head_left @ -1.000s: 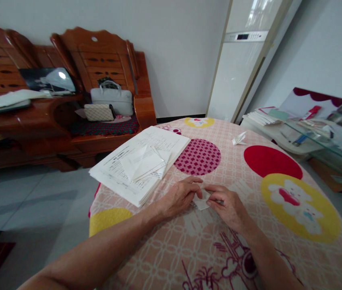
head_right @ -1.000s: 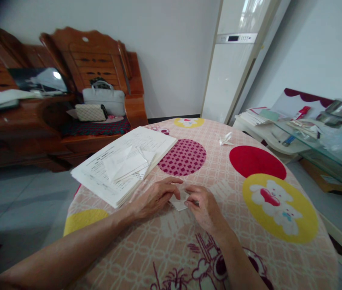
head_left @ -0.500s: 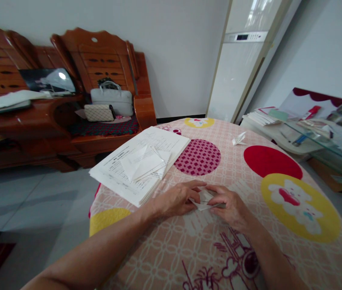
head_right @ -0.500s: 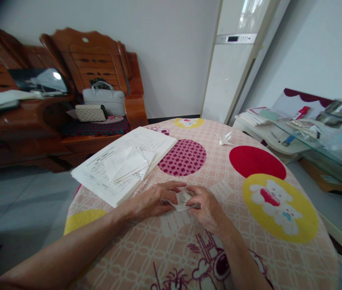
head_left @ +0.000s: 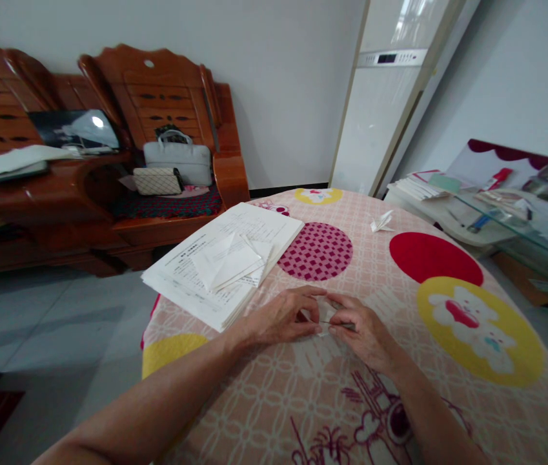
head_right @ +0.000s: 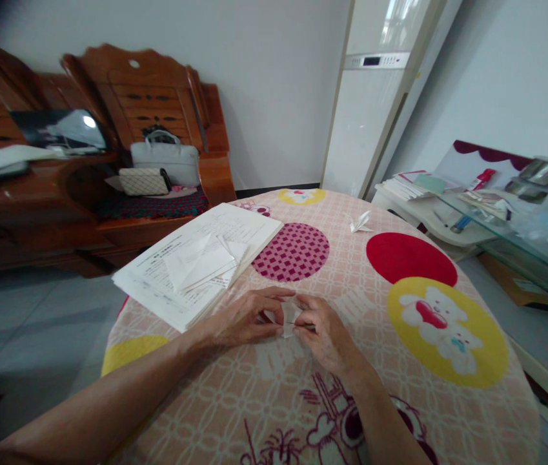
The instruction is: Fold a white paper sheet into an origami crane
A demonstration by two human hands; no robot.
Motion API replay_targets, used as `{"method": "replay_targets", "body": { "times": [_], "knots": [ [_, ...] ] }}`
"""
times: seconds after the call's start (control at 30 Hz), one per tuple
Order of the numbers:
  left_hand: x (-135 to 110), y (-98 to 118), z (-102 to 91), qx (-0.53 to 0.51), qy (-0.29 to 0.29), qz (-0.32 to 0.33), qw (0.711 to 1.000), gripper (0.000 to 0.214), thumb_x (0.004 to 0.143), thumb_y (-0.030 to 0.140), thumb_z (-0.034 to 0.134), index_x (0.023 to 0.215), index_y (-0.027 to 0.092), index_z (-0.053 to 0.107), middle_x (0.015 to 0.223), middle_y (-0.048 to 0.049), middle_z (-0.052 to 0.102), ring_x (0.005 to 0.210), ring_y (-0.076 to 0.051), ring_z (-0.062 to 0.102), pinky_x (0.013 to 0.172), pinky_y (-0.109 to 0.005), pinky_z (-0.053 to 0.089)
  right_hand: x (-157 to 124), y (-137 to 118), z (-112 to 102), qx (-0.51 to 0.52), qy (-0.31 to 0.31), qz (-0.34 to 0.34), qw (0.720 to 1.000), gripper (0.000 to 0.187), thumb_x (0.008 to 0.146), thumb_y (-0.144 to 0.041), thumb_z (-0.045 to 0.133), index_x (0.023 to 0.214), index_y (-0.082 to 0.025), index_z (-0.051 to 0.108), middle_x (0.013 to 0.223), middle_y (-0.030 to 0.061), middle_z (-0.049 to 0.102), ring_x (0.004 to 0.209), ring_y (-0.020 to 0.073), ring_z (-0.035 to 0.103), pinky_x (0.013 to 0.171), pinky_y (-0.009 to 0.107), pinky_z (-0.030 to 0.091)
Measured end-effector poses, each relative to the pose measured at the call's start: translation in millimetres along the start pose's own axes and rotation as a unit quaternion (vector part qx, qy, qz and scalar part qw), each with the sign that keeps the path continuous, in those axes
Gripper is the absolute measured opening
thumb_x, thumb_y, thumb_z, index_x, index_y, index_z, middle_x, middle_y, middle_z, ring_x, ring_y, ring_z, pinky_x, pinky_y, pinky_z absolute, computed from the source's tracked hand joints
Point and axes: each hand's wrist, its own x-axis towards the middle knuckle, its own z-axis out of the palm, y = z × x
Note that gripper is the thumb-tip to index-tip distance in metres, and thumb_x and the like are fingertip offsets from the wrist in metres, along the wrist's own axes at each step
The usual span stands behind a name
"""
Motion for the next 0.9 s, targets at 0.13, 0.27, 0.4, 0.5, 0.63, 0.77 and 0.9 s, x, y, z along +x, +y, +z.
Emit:
{"method": "replay_targets", "body": {
  "times": [0.13, 0.27, 0.4, 0.5, 0.63, 0.77, 0.9],
  "knots": [
    [0.5, -3.6, -0.6, 0.031, 0.001, -0.001, 1.000, 0.014, 0.085, 0.027, 0.063, 0.083, 0.014, 0.070, 0.135, -0.0147, 0.054, 0.120, -0.025, 0.056, 0.088, -0.028, 0.050, -1.2, 4.4, -3.9, 0.009, -0.008, 0.023, 1.000, 0.014, 0.075, -0.012, 0.065, 0.077, -0.018, 0.078, 0.134, 0.0138, 0.058, 0.121, 0.0295, 0.056, 0.102, 0.044, 0.042],
    [1.7, -4.9, -0.3, 0.038, -0.007, 0.008, 0.999, 0.016, 0.085, 0.027, 0.062, 0.085, 0.014, 0.071, 0.134, -0.0149, 0.055, 0.115, -0.024, 0.059, 0.084, -0.027, 0.051, -3.4, 11.5, -15.0, 0.056, -0.002, 0.026, 0.998, 0.017, 0.074, -0.013, 0.064, 0.079, -0.020, 0.078, 0.124, 0.0117, 0.066, 0.111, 0.0270, 0.063, 0.095, 0.040, 0.048],
    [2.1, -3.3, -0.1, 0.040, -0.019, 0.022, 0.999, 0.015, 0.086, 0.025, 0.061, 0.085, 0.013, 0.070, 0.134, -0.0143, 0.055, 0.106, -0.022, 0.063, 0.075, -0.024, 0.052, -6.1, 15.1, -29.2, 0.080, 0.080, 0.032, 0.993, 0.020, 0.076, -0.015, 0.059, 0.084, -0.021, 0.076, 0.104, 0.0086, 0.074, 0.097, 0.0234, 0.068, 0.086, 0.036, 0.052],
    [2.8, -2.4, 0.7, 0.049, -0.027, 0.037, 0.998, 0.013, 0.086, 0.022, 0.060, 0.085, 0.013, 0.069, 0.131, -0.0132, 0.058, 0.101, -0.020, 0.065, 0.073, -0.022, 0.050, -6.3, 12.1, -32.3, 0.054, 0.086, 0.049, 0.994, 0.022, 0.075, -0.014, 0.058, 0.086, -0.019, 0.076, 0.088, 0.0064, 0.076, 0.082, 0.0207, 0.069, 0.075, 0.031, 0.053],
    [3.5, -3.3, 2.4, 0.060, -0.025, 0.046, 0.997, 0.013, 0.086, 0.023, 0.061, 0.087, 0.013, 0.069, 0.127, -0.0119, 0.061, 0.100, -0.020, 0.065, 0.077, -0.023, 0.050, -4.5, 6.1, -26.3, 0.057, 0.040, 0.064, 0.995, 0.023, 0.074, -0.012, 0.056, 0.085, -0.017, 0.076, 0.084, 0.0061, 0.076, 0.076, 0.0194, 0.069, 0.067, 0.027, 0.052],
    [3.2, -4.8, 3.1, 0.066, -0.025, 0.045, 0.996, 0.012, 0.085, 0.022, 0.062, 0.089, 0.014, 0.070, 0.128, -0.0115, 0.061, 0.102, -0.020, 0.064, 0.080, -0.024, 0.049, -3.3, 2.5, -21.4, 0.068, 0.031, 0.075, 0.994, 0.024, 0.073, -0.010, 0.054, 0.082, -0.016, 0.075, 0.080, 0.0056, 0.075, 0.073, 0.0182, 0.069, 0.065, 0.025, 0.051],
    [3.0, -5.4, 3.8, 0.059, -0.023, 0.052, 0.997, 0.014, 0.085, 0.022, 0.061, 0.094, 0.016, 0.070, 0.126, -0.0099, 0.062, 0.104, -0.020, 0.064, 0.082, -0.024, 0.049, -2.3, 0.3, -20.4, 0.044, 0.021, 0.080, 0.996, 0.020, 0.071, -0.009, 0.058, 0.079, -0.015, 0.075, 0.076, 0.0051, 0.073, 0.069, 0.0177, 0.066, 0.062, 0.025, 0.049]
  ]
}}
